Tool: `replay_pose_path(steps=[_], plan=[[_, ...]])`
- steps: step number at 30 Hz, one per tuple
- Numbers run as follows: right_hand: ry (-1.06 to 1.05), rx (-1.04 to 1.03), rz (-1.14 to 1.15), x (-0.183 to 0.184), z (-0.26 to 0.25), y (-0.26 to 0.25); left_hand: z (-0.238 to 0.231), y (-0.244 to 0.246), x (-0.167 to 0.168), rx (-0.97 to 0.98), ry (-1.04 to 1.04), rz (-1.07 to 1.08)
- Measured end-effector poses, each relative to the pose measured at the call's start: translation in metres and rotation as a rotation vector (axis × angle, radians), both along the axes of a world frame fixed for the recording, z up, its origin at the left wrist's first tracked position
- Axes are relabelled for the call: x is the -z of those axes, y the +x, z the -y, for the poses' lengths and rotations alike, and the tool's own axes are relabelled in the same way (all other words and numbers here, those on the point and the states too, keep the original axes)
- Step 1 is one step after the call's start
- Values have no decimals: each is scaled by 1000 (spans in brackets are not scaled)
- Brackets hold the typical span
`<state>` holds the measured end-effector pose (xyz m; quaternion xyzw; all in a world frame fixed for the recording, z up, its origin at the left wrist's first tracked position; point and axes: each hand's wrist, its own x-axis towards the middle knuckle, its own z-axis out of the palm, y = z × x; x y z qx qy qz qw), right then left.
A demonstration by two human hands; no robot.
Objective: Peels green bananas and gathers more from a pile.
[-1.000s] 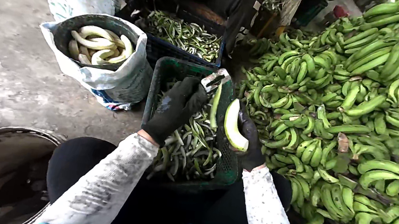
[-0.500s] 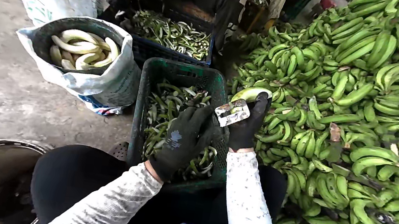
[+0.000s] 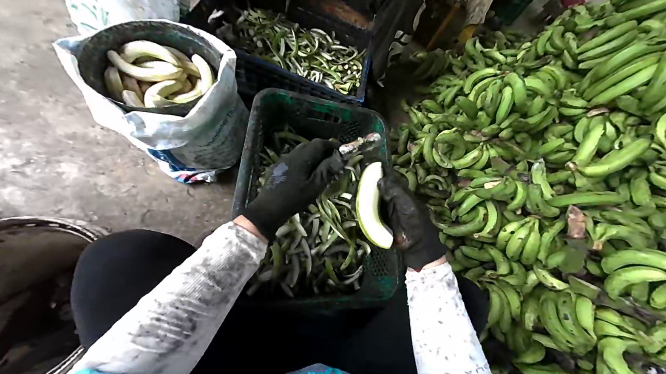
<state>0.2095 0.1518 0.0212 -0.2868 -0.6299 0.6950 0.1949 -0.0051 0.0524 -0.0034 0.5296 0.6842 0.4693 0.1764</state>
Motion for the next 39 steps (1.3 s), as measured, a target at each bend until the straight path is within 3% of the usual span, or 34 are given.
replay_pose_path(steps=[3,7,10,12,17,19,25,29,32,35,39], plan=[[-137,189,-288,9,-2,-1,4,25,1,54,120,-131],[-283,267,-703,18,-14,-14,4,45,5,63,240,-232],[-397,343,-836,26,-21,-20,9,52,3,19,280,-320],[-427,375,-809,25,-20,-21,11,54,1,5,253,-331],[16,301,-523,33,-14,-1,11,55,0,66,209,-282],[-132,303,-584,28,-15,0,10,55,-1,40,191,-284],[-232,81,-618,24,-11,10,2,44,5,78,115,-259],[-265,163,-196,6,-6,12,3,44,11,30,115,-366],[-98,108,-14,6,-5,18,8,43,2,31,19,-183],[-12,180,107,14,-3,16,6,32,1,-5,-92,6],[-322,218,-88,23,-8,14,6,31,6,39,-70,-5]])
